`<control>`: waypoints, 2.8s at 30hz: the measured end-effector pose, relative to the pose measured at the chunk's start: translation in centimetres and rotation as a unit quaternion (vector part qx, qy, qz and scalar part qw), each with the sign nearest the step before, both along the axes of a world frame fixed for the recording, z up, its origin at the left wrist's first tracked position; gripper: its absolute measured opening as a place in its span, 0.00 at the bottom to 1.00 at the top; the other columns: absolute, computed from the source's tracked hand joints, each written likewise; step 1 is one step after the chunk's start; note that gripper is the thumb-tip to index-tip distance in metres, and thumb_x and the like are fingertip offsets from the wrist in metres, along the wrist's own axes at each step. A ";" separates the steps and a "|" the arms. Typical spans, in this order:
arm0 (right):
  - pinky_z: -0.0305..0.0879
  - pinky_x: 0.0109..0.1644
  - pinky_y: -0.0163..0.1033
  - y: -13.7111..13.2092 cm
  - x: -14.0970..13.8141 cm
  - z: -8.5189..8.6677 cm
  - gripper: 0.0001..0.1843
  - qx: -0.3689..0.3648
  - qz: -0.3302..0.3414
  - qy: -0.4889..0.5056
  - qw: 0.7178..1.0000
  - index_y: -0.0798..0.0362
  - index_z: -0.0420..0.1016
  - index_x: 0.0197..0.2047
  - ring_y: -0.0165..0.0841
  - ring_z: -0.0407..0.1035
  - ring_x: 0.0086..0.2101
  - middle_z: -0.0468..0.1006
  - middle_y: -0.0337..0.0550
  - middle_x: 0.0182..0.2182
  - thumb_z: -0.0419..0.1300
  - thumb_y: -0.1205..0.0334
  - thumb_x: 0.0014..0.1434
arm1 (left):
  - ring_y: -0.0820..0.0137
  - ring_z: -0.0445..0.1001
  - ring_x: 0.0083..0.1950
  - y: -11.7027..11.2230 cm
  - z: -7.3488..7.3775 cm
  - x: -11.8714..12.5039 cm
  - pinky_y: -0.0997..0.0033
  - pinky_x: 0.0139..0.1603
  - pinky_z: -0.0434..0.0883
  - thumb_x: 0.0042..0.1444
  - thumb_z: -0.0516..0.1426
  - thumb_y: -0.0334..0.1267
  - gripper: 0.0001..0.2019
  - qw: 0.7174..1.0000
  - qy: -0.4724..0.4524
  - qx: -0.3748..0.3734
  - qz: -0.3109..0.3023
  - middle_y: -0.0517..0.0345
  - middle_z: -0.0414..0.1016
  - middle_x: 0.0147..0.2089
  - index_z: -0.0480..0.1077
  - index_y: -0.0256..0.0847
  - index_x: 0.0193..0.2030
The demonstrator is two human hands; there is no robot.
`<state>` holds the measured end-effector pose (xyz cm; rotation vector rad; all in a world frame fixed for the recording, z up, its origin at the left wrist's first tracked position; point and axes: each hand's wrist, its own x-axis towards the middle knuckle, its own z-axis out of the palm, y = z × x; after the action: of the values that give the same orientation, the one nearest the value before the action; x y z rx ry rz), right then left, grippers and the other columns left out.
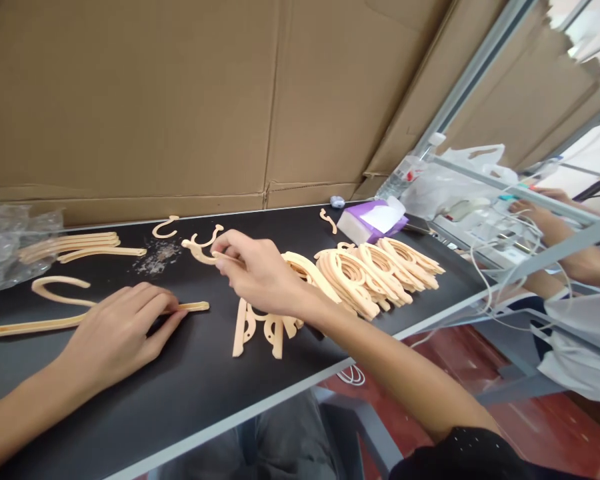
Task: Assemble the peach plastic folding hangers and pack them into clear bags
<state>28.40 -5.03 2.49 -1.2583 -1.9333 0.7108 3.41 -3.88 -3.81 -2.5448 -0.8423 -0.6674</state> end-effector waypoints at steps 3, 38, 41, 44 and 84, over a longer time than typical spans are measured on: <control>0.58 0.37 0.34 -1.5 -0.2 0.0 0.09 0.027 -0.026 -0.058 0.998 0.51 0.74 0.46 0.28 0.66 0.30 0.75 0.36 0.29 0.54 0.66 0.67 | 0.61 0.74 0.37 0.1 -0.2 0.1 0.59 0.40 0.69 0.69 0.54 0.37 0.10 1.000 -0.013 -0.011 -0.018 0.53 0.74 0.34 0.69 0.38 0.35; 0.51 0.33 0.37 2.9 -1.0 -0.1 0.12 -0.076 0.142 -0.325 0.932 0.48 0.79 0.32 0.31 0.65 0.29 0.77 0.39 0.28 0.57 0.56 0.64 | 0.65 0.72 0.34 -0.1 -0.3 0.3 0.65 0.34 0.68 0.70 0.51 0.34 0.12 0.998 -0.015 -0.053 0.009 0.55 0.71 0.32 0.68 0.38 0.33; 0.51 0.34 0.37 3.4 -1.0 0.1 0.13 -0.085 0.157 -0.324 0.929 0.48 0.78 0.31 0.31 0.65 0.29 0.76 0.38 0.28 0.56 0.56 0.64 | 0.65 0.72 0.33 0.0 -0.4 0.4 0.65 0.33 0.68 0.71 0.50 0.36 0.13 0.999 -0.011 -0.039 0.013 0.55 0.72 0.31 0.67 0.40 0.33; 0.54 0.36 0.38 4.0 -1.2 0.2 0.13 -0.107 0.177 -0.328 0.922 0.48 0.78 0.33 0.32 0.66 0.31 0.78 0.38 0.29 0.55 0.56 0.65 | 0.65 0.72 0.33 0.0 -0.4 0.4 0.65 0.32 0.67 0.71 0.50 0.36 0.12 0.999 -0.007 -0.024 0.020 0.55 0.72 0.31 0.66 0.41 0.34; 0.48 0.44 0.45 2.4 -2.4 -1.7 0.15 0.161 0.154 -0.508 0.832 0.54 0.82 0.36 0.40 0.67 0.39 0.78 0.49 0.32 0.54 0.69 0.68 | 0.66 0.72 0.33 -0.2 -0.6 0.4 0.67 0.33 0.68 0.70 0.51 0.36 0.13 0.997 -0.021 -0.068 0.042 0.56 0.72 0.31 0.68 0.39 0.33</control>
<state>26.00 -2.63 0.77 -1.2078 -2.9919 -0.2735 3.81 -4.08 -4.40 -2.6070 -1.0361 -0.6608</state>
